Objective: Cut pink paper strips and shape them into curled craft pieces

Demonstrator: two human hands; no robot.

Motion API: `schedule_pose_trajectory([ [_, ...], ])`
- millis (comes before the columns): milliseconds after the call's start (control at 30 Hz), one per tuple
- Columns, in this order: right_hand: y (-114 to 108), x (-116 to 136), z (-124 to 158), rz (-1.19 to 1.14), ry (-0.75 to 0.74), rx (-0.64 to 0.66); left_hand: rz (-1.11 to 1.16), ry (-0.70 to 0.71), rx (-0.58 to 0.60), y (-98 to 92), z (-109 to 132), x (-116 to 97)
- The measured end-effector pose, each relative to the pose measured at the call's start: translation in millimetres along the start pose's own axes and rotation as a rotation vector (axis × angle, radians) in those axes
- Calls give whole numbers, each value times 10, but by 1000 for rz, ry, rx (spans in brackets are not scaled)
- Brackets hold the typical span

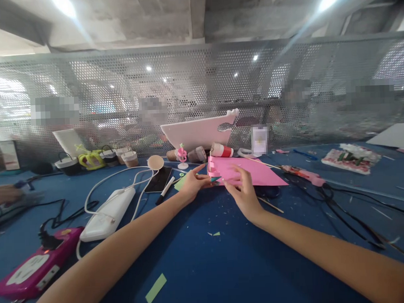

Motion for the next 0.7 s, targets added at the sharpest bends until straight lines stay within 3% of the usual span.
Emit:
schedule_pose_trajectory([
  [100, 57, 365, 79, 290, -300, 63, -5, 6, 18, 26, 4, 18],
  [233, 390, 599, 306, 613, -558, 299, 6, 19, 10, 65, 30, 34],
  [300, 484, 573, 358, 713, -570, 358, 14, 8, 28, 109, 46, 61],
  [400, 488, 481, 332, 770, -512, 333, 44, -5, 53, 155, 61, 100],
  [700, 465, 265, 272, 685, -371, 364, 77, -11, 135, 205, 49, 149],
])
Point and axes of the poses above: each hand's wrist, its own z-axis away from the middle knuckle, its own y-axis out of the palm, x = y × z, the point moved 10 cm from there along -z, towards the middle knuckle, and after that the axes turned 13 degrees about z, right-handed, at the moved point
